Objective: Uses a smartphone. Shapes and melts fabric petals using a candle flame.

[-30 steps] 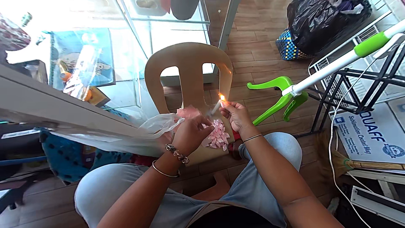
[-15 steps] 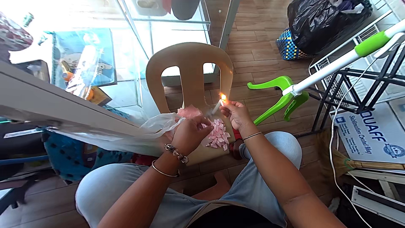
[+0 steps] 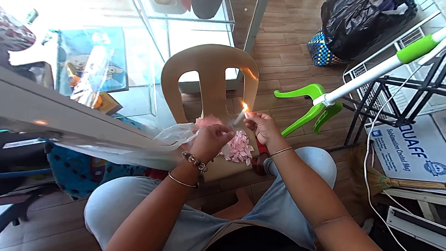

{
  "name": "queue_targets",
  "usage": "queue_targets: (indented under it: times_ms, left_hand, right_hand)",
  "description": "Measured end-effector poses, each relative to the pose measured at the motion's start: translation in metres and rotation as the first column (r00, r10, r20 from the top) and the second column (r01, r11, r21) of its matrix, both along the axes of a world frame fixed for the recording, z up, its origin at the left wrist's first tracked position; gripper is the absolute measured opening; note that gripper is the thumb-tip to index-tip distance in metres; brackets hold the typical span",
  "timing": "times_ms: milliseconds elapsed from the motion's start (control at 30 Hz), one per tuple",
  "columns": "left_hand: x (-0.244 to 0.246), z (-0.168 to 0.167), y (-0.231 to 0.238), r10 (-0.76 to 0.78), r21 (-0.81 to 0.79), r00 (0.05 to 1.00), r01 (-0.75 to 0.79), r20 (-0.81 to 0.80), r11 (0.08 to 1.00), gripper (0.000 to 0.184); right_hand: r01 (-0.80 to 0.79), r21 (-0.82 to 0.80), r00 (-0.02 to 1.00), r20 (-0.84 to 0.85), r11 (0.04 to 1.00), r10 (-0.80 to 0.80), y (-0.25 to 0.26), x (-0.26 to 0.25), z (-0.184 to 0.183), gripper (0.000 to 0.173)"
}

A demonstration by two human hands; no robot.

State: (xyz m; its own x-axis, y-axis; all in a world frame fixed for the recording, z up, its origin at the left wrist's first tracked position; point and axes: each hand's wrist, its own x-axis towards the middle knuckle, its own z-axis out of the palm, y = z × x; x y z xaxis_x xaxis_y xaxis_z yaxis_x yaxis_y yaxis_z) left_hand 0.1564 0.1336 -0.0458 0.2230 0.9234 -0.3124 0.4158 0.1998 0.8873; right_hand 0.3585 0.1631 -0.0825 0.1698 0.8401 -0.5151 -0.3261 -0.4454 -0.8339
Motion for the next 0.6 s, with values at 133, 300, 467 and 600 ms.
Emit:
queue_targets:
  times_ms: [133,300,467,600]
  left_hand:
    - [-0.001,-0.005,-0.003,-0.009,0.012,0.999,0.008,0.044,1.0,0.012]
    - [-0.006,-0.004,-0.006,0.026,0.018,0.998,-0.027,0.053,0.999,0.012]
    - [-0.01,-0.002,-0.007,0.024,0.04,0.999,-0.026,0.036,0.999,0.012]
    - [-0.009,0.0,-0.007,0.03,0.032,0.999,-0.031,0.039,0.999,0.013]
  right_hand:
    - [-0.02,0.035,1.0,0.002,0.999,0.02,-0.007,0.001,-0.005,0.021]
    - [0.006,-0.003,1.0,-0.013,1.0,-0.006,-0.002,-0.004,0.001,0.018]
    - [0.089,-0.076,0.993,-0.07,0.993,-0.094,0.021,-0.009,0.0,0.015]
    - [0.086,-0.057,0.994,-0.06,0.995,-0.089,0.022,-0.009,-0.001,0.015]
